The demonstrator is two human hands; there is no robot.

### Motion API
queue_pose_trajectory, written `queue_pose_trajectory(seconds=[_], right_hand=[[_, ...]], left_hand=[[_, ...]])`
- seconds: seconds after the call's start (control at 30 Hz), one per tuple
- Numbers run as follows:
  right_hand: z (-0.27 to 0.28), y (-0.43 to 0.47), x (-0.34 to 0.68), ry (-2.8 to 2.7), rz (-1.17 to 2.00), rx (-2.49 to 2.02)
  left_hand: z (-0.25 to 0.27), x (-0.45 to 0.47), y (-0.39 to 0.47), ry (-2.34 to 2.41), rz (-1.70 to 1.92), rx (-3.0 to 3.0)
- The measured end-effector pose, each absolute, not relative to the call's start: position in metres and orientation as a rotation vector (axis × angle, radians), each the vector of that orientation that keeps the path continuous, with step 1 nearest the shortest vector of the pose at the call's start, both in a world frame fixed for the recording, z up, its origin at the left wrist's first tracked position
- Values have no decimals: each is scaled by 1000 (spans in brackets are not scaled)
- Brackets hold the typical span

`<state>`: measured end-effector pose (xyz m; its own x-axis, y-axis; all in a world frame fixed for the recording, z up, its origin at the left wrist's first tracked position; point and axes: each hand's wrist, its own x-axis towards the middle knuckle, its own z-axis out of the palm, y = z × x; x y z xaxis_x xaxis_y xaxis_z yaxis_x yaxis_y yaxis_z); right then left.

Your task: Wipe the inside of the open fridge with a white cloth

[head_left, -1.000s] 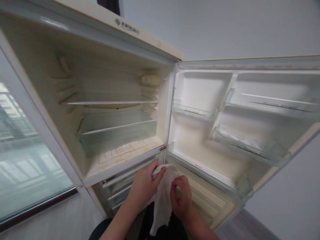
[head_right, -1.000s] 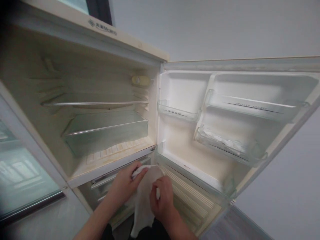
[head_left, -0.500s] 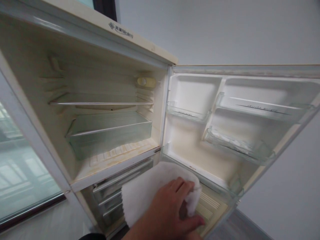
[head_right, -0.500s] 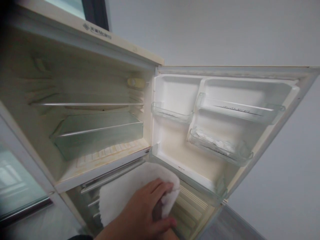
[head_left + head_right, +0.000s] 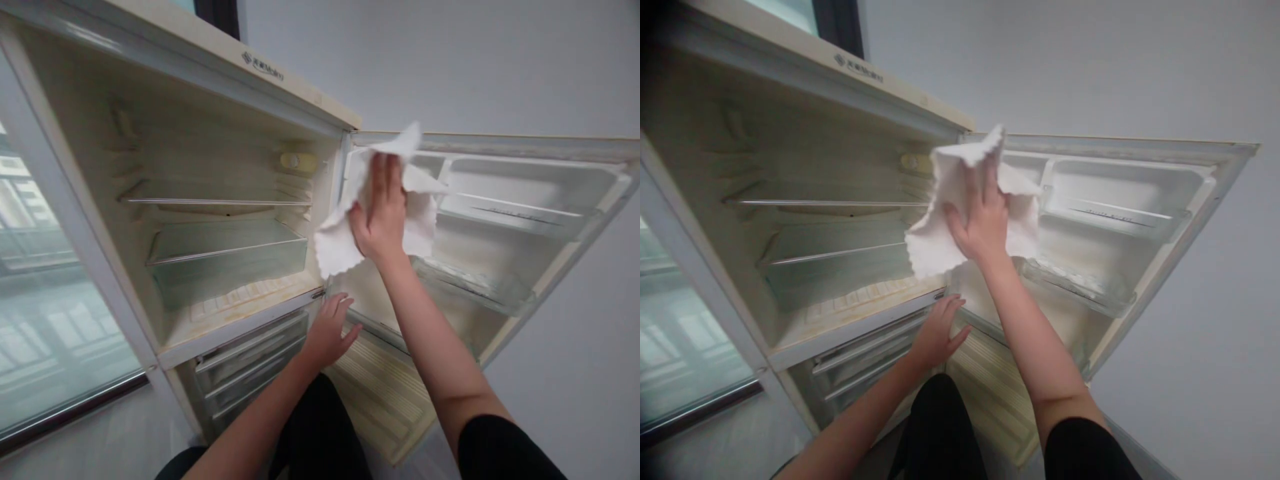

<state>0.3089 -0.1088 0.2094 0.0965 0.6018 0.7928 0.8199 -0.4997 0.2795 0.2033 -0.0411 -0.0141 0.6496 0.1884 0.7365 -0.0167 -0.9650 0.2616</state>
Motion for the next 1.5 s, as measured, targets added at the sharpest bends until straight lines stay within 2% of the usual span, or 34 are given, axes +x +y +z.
queue_pose_trajectory(seconds=[0.07, 0.3, 0.77, 1.0, 1.2, 1.5], right_hand=[[213, -89, 310, -1310, -1405, -2181], [220, -56, 326, -1418, -1130, -2483], [222, -142, 376, -1537, -1360, -2669], [217, -94, 362, -1488, -1358, -2548], [216, -43, 340, -1484, -1221, -2412], [215, -93, 356, -1691, -1410, -2408]], left_hand=[[-26, 235, -25, 194, 1162, 2749], [-49, 265, -18, 198, 1097, 2962], [-48, 280, -33, 293, 1178, 2923], [-47, 286, -38, 323, 1174, 2915], [-49, 280, -34, 332, 1163, 2943], [-44, 271, -30, 288, 1127, 2965]])
